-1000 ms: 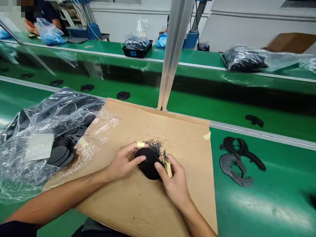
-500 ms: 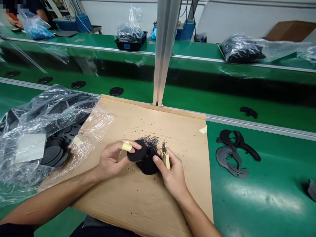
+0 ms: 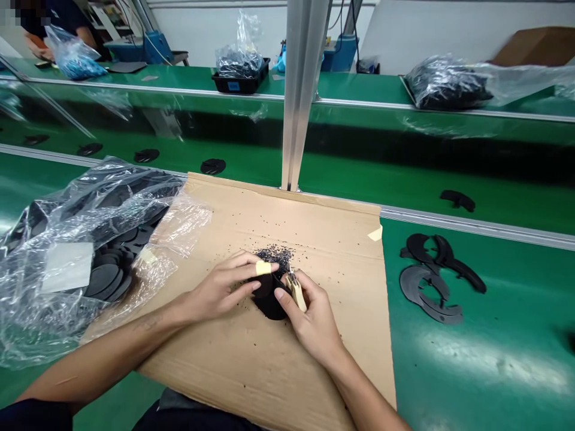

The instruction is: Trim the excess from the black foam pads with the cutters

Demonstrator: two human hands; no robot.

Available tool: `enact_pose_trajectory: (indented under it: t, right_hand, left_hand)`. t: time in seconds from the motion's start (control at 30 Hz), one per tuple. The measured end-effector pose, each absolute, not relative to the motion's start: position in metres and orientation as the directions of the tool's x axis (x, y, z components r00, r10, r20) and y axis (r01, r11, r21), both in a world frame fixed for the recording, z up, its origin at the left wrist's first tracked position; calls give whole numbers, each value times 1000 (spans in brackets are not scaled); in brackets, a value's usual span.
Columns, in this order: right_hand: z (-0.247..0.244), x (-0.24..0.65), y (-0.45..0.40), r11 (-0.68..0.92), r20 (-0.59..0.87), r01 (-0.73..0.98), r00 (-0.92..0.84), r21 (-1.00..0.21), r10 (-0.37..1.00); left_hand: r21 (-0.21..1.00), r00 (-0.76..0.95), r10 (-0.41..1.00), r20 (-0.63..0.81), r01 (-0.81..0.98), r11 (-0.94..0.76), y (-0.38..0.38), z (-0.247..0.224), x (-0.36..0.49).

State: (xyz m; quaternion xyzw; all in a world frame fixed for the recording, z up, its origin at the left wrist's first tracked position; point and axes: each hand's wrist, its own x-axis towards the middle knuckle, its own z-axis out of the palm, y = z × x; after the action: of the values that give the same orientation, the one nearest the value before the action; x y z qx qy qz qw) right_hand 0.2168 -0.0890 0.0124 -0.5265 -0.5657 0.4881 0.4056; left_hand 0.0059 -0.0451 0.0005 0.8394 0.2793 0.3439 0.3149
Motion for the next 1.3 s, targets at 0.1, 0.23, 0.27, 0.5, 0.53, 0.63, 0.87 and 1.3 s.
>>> enact_pose_trajectory:
  t: [0.1,0.23,0.27,0.5,0.53,0.63,0.87,1.3]
  right_hand:
    - [10,216,-89,-27,-52,220,-109,-975,993]
    - [10,217,-86,-16,-26,231,-42,-973,999]
    - [10,218,-86,-16,-21,233,-18,-972,1000]
    - [11,220,-85,-84,-90,145,-34,-986,995]
    - [11,220,-86,-89,-95,134,-39,-987,995]
    - [10,218,-86,-100,-108,122,-61,-987,992]
    - [12,218,-88,-93,-102,130,-70,-987,992]
    - [14,215,-90,-6,-20,201,-67,-979,998]
  left_hand:
    - [670,615,678,402,308,-676,-41,5,1]
    - [834,439,832,340,267,-482,-42,5,-1]
    - [891,388,873,295,220,-398,-43,4,0]
    - [907,327,898,294,202,-370,-53,-2,11]
    - [865,313,888,336,270,-422,-53,-2,11]
    - [767,287,852,439,374,-521,-53,-2,11]
    - [677,358,788,500,406,-614,-56,-6,14]
    - [853,442,832,334,234,-467,-57,-6,15]
